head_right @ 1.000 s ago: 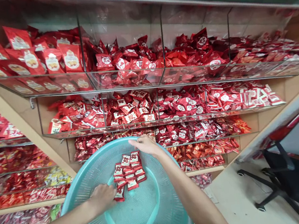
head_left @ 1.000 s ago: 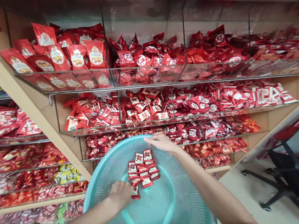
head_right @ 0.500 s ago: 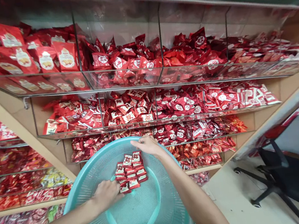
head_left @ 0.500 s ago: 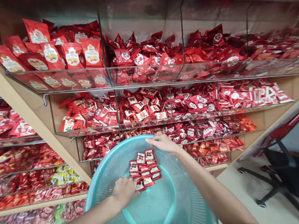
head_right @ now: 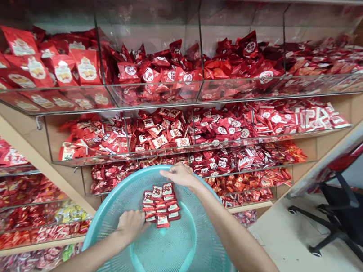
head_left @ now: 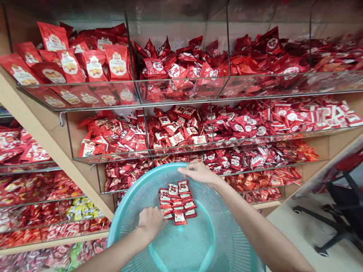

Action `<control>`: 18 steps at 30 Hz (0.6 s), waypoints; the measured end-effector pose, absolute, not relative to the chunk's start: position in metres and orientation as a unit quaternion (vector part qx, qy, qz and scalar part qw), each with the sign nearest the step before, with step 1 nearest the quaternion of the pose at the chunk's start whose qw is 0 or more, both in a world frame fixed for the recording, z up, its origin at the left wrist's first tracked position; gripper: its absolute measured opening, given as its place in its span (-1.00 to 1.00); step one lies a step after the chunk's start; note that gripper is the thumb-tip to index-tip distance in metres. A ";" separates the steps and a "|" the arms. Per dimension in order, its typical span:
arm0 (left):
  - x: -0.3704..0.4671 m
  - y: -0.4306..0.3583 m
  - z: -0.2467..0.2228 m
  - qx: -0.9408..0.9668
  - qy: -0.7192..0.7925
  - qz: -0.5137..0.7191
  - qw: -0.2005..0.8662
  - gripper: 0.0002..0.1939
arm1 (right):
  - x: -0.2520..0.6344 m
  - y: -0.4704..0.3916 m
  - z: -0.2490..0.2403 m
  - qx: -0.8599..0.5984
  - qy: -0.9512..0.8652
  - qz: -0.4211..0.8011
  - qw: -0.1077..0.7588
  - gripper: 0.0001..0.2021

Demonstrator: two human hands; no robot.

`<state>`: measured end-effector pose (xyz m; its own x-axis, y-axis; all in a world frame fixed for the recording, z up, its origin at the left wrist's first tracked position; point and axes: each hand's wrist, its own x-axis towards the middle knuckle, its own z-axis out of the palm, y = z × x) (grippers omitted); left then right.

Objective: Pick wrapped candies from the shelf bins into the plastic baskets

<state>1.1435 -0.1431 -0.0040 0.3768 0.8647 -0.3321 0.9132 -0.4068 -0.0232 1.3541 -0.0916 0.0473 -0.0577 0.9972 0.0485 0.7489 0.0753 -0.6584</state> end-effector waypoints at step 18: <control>1.152 -0.163 0.019 0.835 0.514 -0.188 0.064 -0.66 | 1.352 -0.084 0.040 -0.637 -0.682 0.238 0.269 -0.50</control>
<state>1.1518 -0.1625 0.0191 0.4015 0.8338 -0.3789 0.8819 -0.4636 -0.0856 1.3518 -0.0844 0.0401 -0.0433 0.9970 0.0639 0.7414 0.0750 -0.6668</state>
